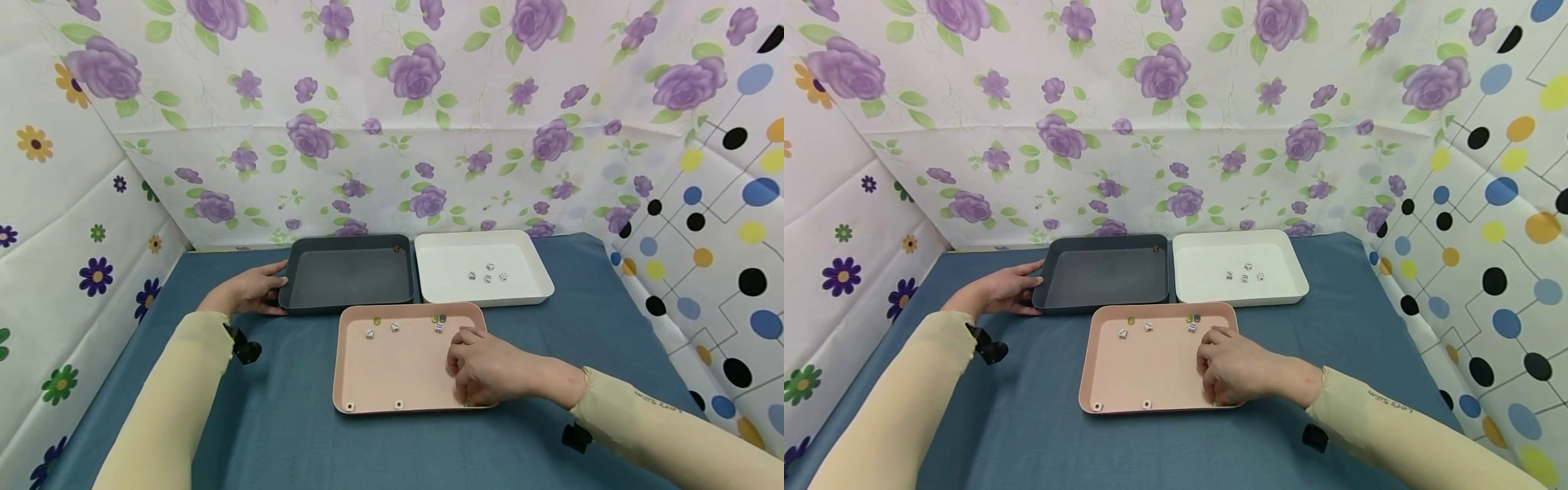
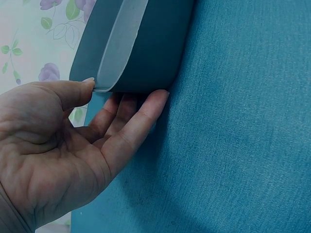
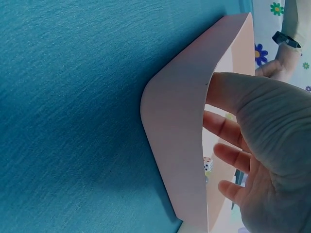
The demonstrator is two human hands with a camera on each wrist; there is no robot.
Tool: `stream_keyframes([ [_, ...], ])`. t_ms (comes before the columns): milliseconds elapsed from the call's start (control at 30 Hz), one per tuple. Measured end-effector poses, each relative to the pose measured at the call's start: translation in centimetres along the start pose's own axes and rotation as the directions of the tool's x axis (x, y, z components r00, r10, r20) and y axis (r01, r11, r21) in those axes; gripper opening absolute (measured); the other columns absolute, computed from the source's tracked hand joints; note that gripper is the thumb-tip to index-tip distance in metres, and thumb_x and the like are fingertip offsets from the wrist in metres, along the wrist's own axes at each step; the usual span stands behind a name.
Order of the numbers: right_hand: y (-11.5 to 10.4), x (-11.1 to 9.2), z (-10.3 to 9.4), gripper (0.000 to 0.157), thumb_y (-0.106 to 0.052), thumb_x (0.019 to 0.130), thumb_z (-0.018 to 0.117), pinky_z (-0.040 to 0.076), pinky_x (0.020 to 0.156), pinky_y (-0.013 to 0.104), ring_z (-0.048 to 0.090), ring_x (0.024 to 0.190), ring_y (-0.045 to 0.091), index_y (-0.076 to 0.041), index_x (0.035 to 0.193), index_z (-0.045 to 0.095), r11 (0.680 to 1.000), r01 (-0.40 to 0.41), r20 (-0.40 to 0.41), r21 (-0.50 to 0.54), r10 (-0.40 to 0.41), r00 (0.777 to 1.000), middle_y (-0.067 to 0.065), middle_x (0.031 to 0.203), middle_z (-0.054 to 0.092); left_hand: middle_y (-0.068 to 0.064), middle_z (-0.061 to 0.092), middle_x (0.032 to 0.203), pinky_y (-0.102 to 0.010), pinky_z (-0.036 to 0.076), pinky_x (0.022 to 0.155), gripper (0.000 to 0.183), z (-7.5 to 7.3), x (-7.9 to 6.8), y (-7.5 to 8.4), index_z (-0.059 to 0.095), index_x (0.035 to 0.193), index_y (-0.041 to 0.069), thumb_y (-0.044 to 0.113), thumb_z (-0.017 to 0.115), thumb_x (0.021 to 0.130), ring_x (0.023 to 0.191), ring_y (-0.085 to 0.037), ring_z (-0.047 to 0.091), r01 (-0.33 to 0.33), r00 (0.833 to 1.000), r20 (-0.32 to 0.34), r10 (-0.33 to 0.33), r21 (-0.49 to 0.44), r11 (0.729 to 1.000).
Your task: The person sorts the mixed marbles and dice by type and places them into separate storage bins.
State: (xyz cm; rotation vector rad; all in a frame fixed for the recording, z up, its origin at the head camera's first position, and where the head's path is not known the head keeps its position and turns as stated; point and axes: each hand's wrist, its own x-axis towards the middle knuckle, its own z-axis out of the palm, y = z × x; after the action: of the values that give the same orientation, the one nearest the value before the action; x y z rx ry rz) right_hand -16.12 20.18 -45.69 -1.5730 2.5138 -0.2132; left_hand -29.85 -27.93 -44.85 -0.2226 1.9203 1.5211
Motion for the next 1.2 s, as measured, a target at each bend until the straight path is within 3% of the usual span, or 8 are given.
stream_keyframes([
  [433,0.1,0.1,0.0,0.019,-0.024,0.080,0.090,0.042,0.091,0.034,0.042,0.109,0.015,-0.039,0.081,0.078,1.000,-0.001,0.017,-0.005,0.001,1.000,-0.012,0.102,0.057,-0.027,0.024,0.163,-0.055,0.055,0.097,0.066,0.0,-0.1,0.0,-0.006,0.164,0.035,0.017,0.034,0.115,0.143,-0.044,0.039,0.000,1.000,0.006,0.000,-0.014,1.000],
  [633,0.5,-0.1,-0.6,0.014,-0.027,0.081,0.091,0.044,0.092,0.037,0.044,0.110,0.017,-0.037,0.083,0.080,1.000,0.010,-0.039,0.011,-0.010,0.999,-0.007,0.107,0.063,-0.027,0.026,0.163,-0.054,0.056,0.095,0.066,-0.1,0.0,-0.1,-0.005,0.164,0.035,0.018,0.035,0.115,0.142,-0.043,0.040,-0.003,1.000,0.002,0.003,-0.004,1.000],
  [967,1.2,-0.1,-1.4,0.016,-0.026,0.084,0.086,0.040,0.103,0.048,0.040,0.124,0.017,-0.039,0.084,0.076,0.992,-0.107,-0.009,0.063,0.108,0.994,-0.005,0.120,0.062,-0.027,0.027,0.162,-0.054,0.055,0.096,0.066,-0.1,0.0,-0.1,-0.006,0.164,0.035,0.018,0.035,0.115,0.141,-0.043,0.042,-0.009,1.000,0.006,0.009,0.002,1.000],
  [1200,1.2,0.0,-1.8,0.016,-0.023,0.084,0.086,0.039,0.105,0.049,0.039,0.128,0.019,-0.036,0.084,0.076,0.991,-0.111,-0.040,0.071,0.114,0.993,-0.004,0.122,0.062,-0.027,0.030,0.161,-0.053,0.056,0.094,0.066,-0.2,0.1,-0.2,-0.005,0.165,0.035,0.018,0.035,0.115,0.140,-0.043,0.043,-0.012,1.000,-0.004,0.012,0.009,1.000],
])
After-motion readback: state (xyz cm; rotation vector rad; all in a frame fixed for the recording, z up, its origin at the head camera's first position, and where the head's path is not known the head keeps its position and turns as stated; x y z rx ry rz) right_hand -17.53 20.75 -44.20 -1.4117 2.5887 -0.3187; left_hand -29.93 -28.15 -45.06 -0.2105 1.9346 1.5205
